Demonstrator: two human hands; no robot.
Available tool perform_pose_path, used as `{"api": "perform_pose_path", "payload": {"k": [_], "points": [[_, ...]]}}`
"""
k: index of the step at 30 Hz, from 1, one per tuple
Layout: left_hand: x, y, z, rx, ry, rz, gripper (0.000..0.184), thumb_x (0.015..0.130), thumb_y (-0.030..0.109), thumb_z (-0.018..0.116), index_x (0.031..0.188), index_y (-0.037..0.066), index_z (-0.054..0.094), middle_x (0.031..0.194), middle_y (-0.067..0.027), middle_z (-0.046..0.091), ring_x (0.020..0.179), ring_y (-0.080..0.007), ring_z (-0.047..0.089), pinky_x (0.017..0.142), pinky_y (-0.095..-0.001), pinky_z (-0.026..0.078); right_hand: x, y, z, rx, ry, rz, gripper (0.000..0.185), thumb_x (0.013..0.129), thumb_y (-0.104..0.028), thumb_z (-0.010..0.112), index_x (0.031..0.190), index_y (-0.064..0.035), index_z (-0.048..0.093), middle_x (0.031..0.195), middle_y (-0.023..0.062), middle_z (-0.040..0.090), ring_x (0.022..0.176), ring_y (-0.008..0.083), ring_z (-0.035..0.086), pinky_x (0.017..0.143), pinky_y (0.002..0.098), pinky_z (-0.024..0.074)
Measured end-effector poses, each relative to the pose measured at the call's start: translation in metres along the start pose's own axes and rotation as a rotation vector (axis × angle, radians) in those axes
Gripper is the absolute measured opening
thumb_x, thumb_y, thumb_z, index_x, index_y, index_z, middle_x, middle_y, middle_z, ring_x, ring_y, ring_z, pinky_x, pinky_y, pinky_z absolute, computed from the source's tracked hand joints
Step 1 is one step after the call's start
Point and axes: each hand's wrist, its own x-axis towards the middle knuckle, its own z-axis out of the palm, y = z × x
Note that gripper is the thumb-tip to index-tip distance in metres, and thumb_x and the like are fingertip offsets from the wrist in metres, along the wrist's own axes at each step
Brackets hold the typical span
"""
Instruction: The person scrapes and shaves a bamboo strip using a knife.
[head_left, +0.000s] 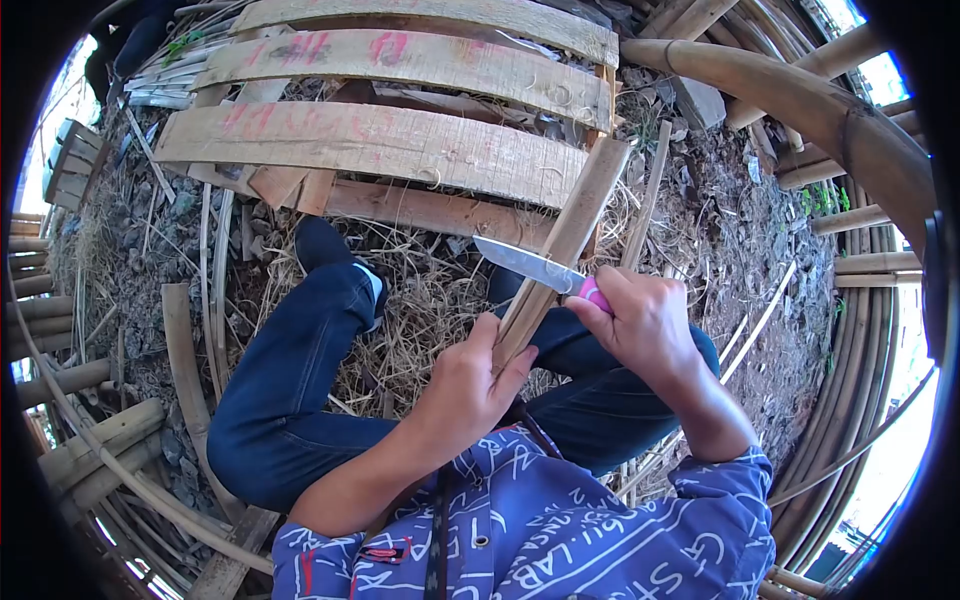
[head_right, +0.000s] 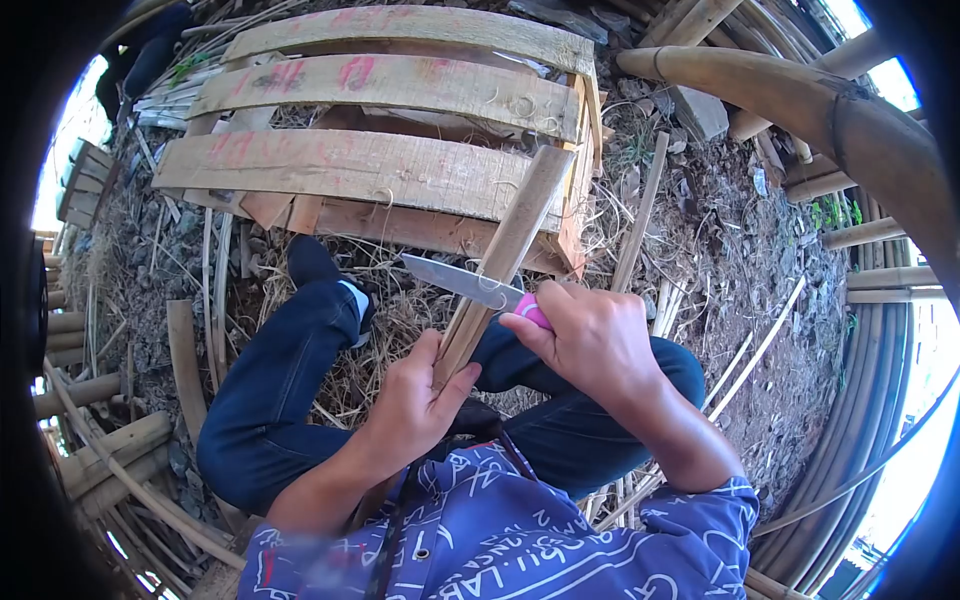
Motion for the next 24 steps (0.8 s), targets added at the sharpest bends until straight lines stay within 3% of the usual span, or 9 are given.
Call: {"api": "perform_pose_path", "payload": {"k": [1, 8, 14, 16, 17, 18, 19, 21, 24], "points": [[-0.001, 0.0, 0.0, 0.011, -0.003, -0.019, 0.029, 0.091, 0.022, 0.061, 0.092, -0.003, 0.046, 0.066, -0.0176, 0.057, 0.058, -0.0226, 0.061, 0.053, -0.0341, 0.045, 0.001, 0.002, 0.002, -0.011, 0.025, -0.027, 0.042, 0.086, -0.047, 0.061, 0.069, -0.0096, 0.052, 0.056, 0.0063, 0.055, 0.046, 0.0269, 0.057, 0.042, 0.0383, 0.0424], [-0.002, -0.002, 0.002, -0.012, -0.026, -0.014, 0.028, 0.09, 0.02, 0.061, 0.091, -0.003, 0.045, 0.064, -0.0185, 0.057, 0.056, -0.0254, 0.062, 0.051, -0.0347, 0.045, 0.014, 0.025, -0.002, -0.084, 0.126, 0.001, 0.041, 0.086, -0.044, 0.061, 0.068, -0.0089, 0.051, 0.055, 0.0063, 0.054, 0.046, 0.0252, 0.056, 0.043, 0.0371, 0.0431], [-0.004, -0.004, 0.006, 0.0, -0.022, 0.033, 0.028, 0.091, 0.02, 0.061, 0.091, -0.003, 0.045, 0.064, -0.0177, 0.055, 0.058, -0.021, 0.061, 0.051, -0.0341, 0.044, 0.03, 0.062, -0.009, -0.111, 0.269, 0.128, 0.036, 0.089, -0.039, 0.06, 0.071, -0.0088, 0.057, 0.056, 0.0083, 0.056, 0.047, 0.0269, 0.056, 0.043, 0.0366, 0.0419], [0.003, 0.006, 0.003, -0.062, -0.073, -0.026, 0.029, 0.092, 0.02, 0.059, 0.088, -0.002, 0.042, 0.062, -0.0234, 0.055, 0.06, -0.0414, 0.061, 0.051, -0.0438, 0.045, 0.032, 0.076, -0.016, -0.167, 0.262, 0.112, 0.036, 0.091, -0.039, 0.057, 0.071, -0.0079, 0.059, 0.057, 0.0106, 0.056, 0.049, 0.0302, 0.056, 0.044, 0.0371, 0.0417], [0.0, 0.008, 0.003, -0.067, -0.072, -0.023, 0.029, 0.092, 0.02, 0.059, 0.088, -0.002, 0.042, 0.062, -0.0234, 0.055, 0.06, -0.0414, 0.061, 0.051, -0.0438, 0.045, 0.037, 0.099, -0.018, -0.183, 0.278, 0.286, 0.037, 0.092, -0.039, 0.056, 0.072, -0.0076, 0.06, 0.057, 0.0117, 0.056, 0.049, 0.0305, 0.056, 0.044, 0.0378, 0.0417], [-0.007, 0.008, 0.001, -0.034, -0.085, -0.018, 0.029, 0.092, 0.022, 0.059, 0.092, -0.003, 0.044, 0.064, -0.0191, 0.055, 0.059, -0.0289, 0.059, 0.052, -0.0383, 0.045, 0.033, 0.121, -0.019, -0.193, 0.292, 0.463, 0.039, 0.093, -0.04, 0.054, 0.073, -0.0072, 0.061, 0.058, 0.0128, 0.056, 0.049, 0.0308, 0.055, 0.045, 0.0385, 0.0417], [-0.01, 0.008, -0.002, 0.004, -0.096, -0.011, 0.03, 0.092, 0.024, 0.06, 0.096, -0.003, 0.046, 0.066, -0.0148, 0.055, 0.059, -0.0164, 0.057, 0.054, -0.0329, 0.044, 0.016, 0.147, -0.017, -0.224, 0.366, 0.431, 0.038, 0.094, -0.039, 0.053, 0.073, -0.0079, 0.062, 0.057, 0.012, 0.056, 0.047, 0.0277, 0.054, 0.044, 0.0382, 0.0404], [0.003, -0.002, -0.008, -0.027, -0.042, -0.023, 0.031, 0.092, 0.025, 0.059, 0.096, -0.003, 0.046, 0.065, -0.0137, 0.055, 0.059, -0.0151, 0.055, 0.054, -0.0323, 0.044, 0.021, 0.133, -0.028, -0.138, 0.507, 0.364, 0.04, 0.096, -0.036, 0.05, 0.072, -0.0065, 0.061, 0.055, 0.0107, 0.055, 0.042, 0.0205, 0.049, 0.042, 0.0367, 0.0359], [-0.001, -0.002, -0.005, -0.088, -0.103, -0.106, 0.032, 0.093, 0.027, 0.057, 0.096, -0.003, 0.046, 0.067, -0.0119, 0.055, 0.062, -0.0126, 0.053, 0.056, -0.0308, 0.044, 0.011, 0.096, -0.026, 0.0, 0.341, 0.397, 0.039, 0.097, -0.033, 0.05, 0.073, -0.0043, 0.06, 0.055, 0.0113, 0.054, 0.042, 0.0211, 0.05, 0.042, 0.036, 0.0353]]}}
